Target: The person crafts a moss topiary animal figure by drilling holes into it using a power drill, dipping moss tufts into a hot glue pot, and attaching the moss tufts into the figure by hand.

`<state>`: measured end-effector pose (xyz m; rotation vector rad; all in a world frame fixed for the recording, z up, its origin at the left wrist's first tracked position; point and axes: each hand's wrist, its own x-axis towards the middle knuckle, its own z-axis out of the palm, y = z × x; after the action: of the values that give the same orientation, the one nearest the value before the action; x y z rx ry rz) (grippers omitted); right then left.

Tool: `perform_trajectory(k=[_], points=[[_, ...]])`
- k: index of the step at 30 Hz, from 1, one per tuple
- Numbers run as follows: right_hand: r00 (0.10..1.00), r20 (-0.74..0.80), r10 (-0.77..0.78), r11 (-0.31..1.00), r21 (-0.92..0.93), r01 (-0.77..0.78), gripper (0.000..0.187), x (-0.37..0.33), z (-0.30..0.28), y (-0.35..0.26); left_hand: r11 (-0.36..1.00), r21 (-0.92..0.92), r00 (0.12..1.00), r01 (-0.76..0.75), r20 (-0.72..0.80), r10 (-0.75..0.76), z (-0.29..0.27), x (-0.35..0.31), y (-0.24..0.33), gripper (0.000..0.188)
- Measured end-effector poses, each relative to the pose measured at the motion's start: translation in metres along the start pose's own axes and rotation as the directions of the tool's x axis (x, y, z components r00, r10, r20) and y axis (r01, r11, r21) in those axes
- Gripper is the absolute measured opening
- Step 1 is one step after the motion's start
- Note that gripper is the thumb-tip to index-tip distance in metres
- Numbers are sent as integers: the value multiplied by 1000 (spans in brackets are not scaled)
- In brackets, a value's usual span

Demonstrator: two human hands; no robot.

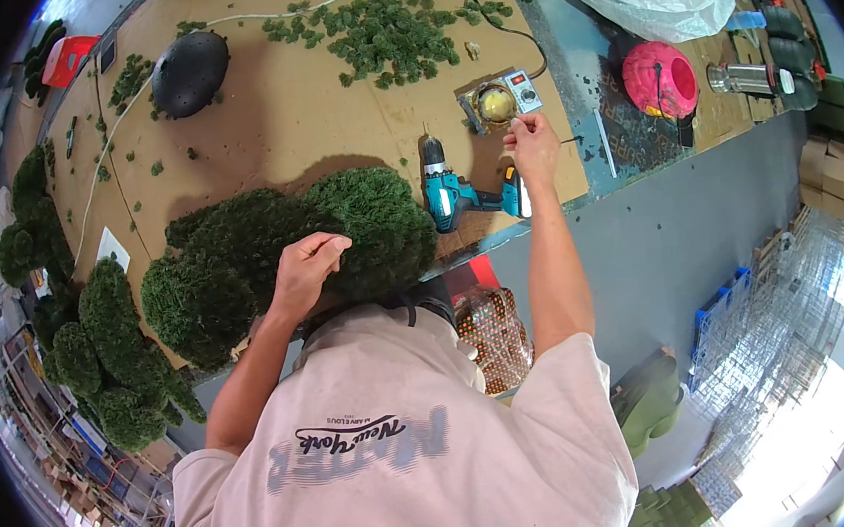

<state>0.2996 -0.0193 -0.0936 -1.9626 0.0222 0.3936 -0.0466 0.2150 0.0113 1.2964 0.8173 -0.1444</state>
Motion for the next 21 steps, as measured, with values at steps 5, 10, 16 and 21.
perform_trajectory(k=[5, 10, 16, 21], points=[[1000, -8, 17, 986, -163, -18, 12, 6, 14, 11, 997, 74, 1000, 10, -7, -10, 0, -4, 2, 25], [1000, -19, 3, 959, -283, -8, 12, 5, 20, 16, 996, 91, 1000, 22, 4, -22, 0, -4, 9, 25], [999, 14, -47, 954, -297, 49, 12, 5, 24, 16, 993, 114, 1000, 18, -12, -17, 1, -4, 11, 25], [1000, -12, -6, 1000, 4, 6, 12, 8, 19, 16, 989, 151, 1000, 1, 4, -2, 2, -2, 16, 25]])
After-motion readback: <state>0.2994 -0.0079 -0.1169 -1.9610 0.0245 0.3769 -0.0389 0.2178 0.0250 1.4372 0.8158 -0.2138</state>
